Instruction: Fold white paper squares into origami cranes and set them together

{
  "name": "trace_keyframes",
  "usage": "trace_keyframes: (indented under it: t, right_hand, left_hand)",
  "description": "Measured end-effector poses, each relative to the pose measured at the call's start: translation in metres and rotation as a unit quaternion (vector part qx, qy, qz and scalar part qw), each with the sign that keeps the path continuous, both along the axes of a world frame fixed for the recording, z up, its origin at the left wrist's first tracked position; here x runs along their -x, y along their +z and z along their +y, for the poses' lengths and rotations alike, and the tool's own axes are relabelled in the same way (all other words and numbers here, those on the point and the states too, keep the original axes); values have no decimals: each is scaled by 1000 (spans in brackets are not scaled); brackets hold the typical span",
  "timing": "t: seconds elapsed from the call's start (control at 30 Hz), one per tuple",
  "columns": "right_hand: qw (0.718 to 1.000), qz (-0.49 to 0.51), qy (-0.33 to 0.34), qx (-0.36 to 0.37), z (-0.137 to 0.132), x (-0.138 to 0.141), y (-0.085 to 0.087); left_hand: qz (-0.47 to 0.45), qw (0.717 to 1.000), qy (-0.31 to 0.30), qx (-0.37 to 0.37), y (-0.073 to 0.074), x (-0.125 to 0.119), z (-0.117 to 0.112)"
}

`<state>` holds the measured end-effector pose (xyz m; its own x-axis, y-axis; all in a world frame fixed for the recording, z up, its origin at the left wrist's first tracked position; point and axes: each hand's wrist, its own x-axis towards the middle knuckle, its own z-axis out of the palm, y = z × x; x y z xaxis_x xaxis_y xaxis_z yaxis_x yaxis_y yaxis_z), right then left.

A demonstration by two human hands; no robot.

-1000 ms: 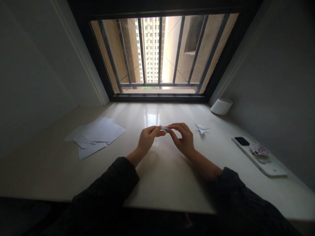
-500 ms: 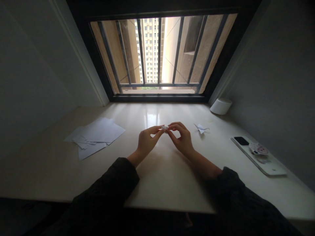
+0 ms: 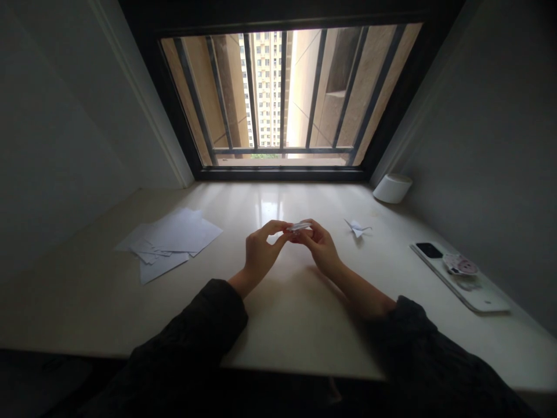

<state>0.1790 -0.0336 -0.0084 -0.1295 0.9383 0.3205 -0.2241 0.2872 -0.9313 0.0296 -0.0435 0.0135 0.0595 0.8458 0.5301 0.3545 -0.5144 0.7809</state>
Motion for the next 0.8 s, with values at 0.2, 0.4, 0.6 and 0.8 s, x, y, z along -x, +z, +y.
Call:
trace_keyframes:
  t: [0.2, 0.4, 0.6, 0.8]
  right_hand:
    - [997, -37, -47, -59, 4, -2, -5]
    - [966, -129, -135, -178, 1, -8, -2]
    - [956, -170, -156, -182, -4, -10, 4]
    - [965, -143, -156, -153, -5, -9, 4]
  left_hand:
    - [12, 999, -2, -52, -1, 4, 3]
    - [42, 989, 16, -142, -3, 8, 10]
    - [22, 990, -7, -139, 0, 8, 9]
    - [-23, 992, -43, -113, 1, 7, 7]
